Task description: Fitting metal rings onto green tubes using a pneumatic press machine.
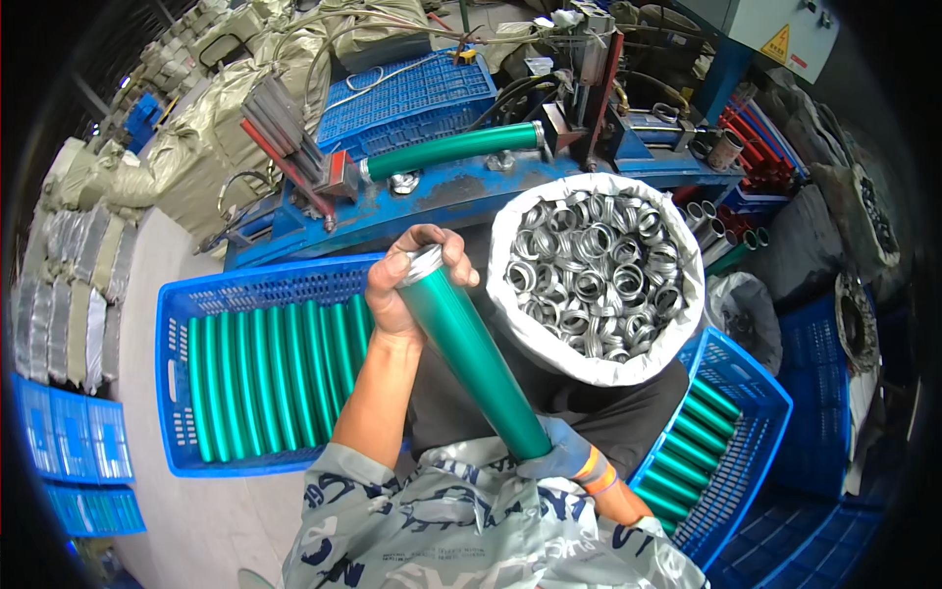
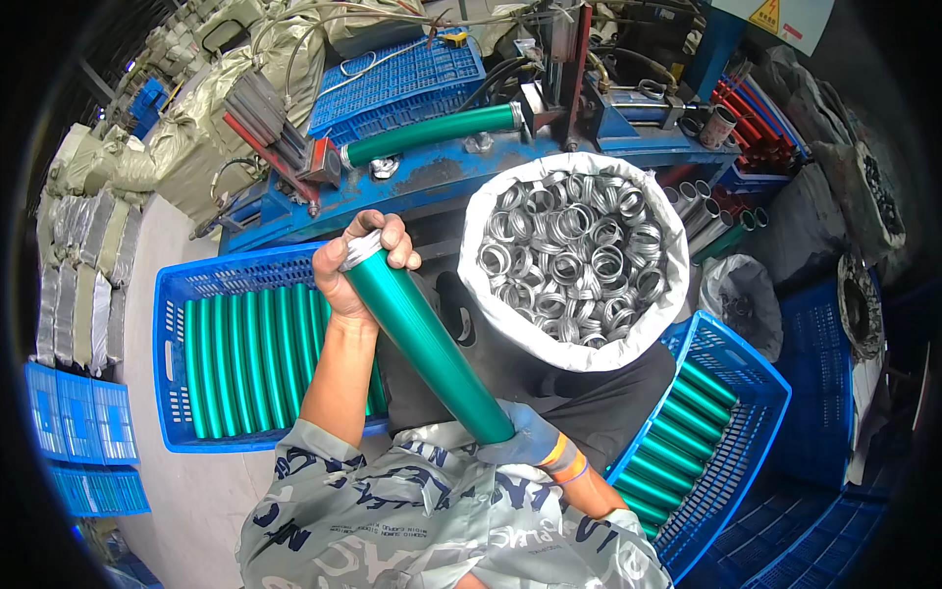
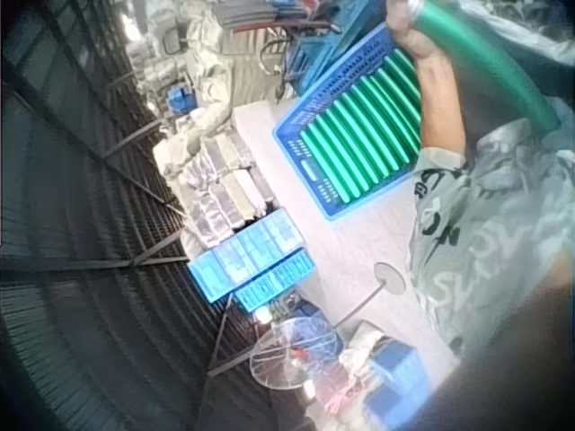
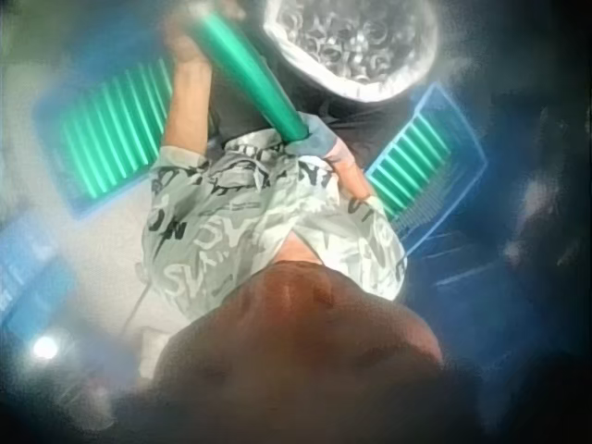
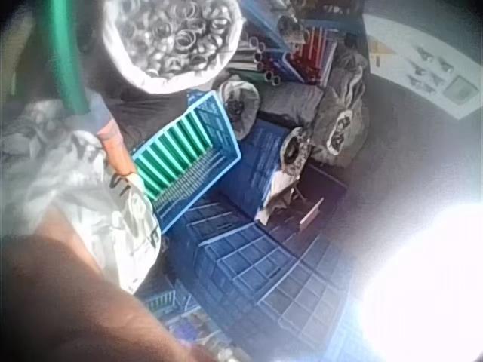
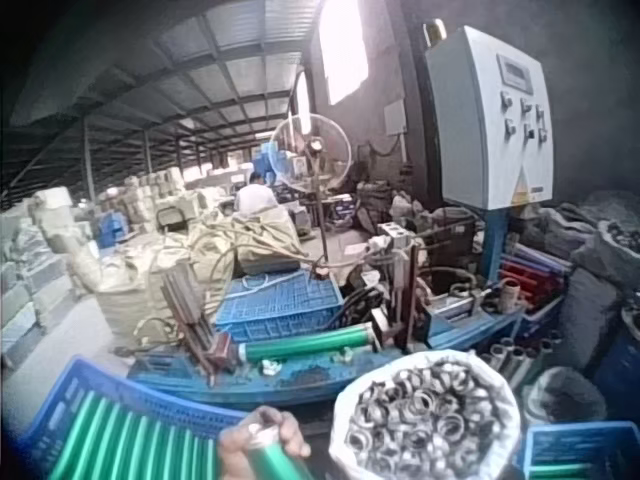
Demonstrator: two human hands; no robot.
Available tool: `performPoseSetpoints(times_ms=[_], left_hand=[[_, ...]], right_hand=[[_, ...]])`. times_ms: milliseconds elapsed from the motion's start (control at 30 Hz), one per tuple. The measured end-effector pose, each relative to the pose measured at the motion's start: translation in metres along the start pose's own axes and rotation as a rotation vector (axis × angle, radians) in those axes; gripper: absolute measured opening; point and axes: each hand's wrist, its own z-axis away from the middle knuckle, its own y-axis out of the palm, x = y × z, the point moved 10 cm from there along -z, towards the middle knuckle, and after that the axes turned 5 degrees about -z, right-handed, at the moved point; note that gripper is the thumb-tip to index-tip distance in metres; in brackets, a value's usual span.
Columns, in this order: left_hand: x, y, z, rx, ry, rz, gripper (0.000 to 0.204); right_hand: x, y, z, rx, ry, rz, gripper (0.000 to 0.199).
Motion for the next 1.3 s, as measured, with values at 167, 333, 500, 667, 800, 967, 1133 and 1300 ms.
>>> performPoseSetpoints(times_ms=[167,333,500,667,800,967,1133,1300], left_hand=[[0.002,0.007,-0.001,0.018,0.014,0.075,0.061],[0.003,0.013,-0.007,0.132,-0.013,0.076,0.061],[0.003,0.027,-0.01,0.153,0.015,0.043,0.089],[0.031,0.058,0.019,0.145,0.015,-0.239,0.138],[0.036,0.077,0.037,0.165,-0.025,-0.274,0.132],[0.079,0.031,0.093,0.094,-0.221,-0.705,0.112],[0.08,-0.023,0.123,-0.286,-0.278,-0.552,0.059],[0.041,-0.018,0.12,-0.364,-0.223,-0.819,0.052]], right_hand=[[-0.011,0.0,-0.006,0.044,0.013,-0.046,0.053],[-0.013,-0.006,-0.012,0.056,0.03,-0.063,0.047],[-0.016,-0.01,-0.019,0.066,-0.055,0.069,0.044],[-0.025,-0.01,-0.032,0.035,0.04,-0.033,0.058],[-0.013,-0.015,-0.031,-0.003,-0.007,0.086,0.061],[0.025,-0.018,-0.03,-0.056,-0.052,0.11,0.062],[0.131,-0.093,-0.031,-0.331,-0.305,0.477,0.056],[0.168,-0.214,-0.046,-0.886,-0.448,1.353,0.068]])
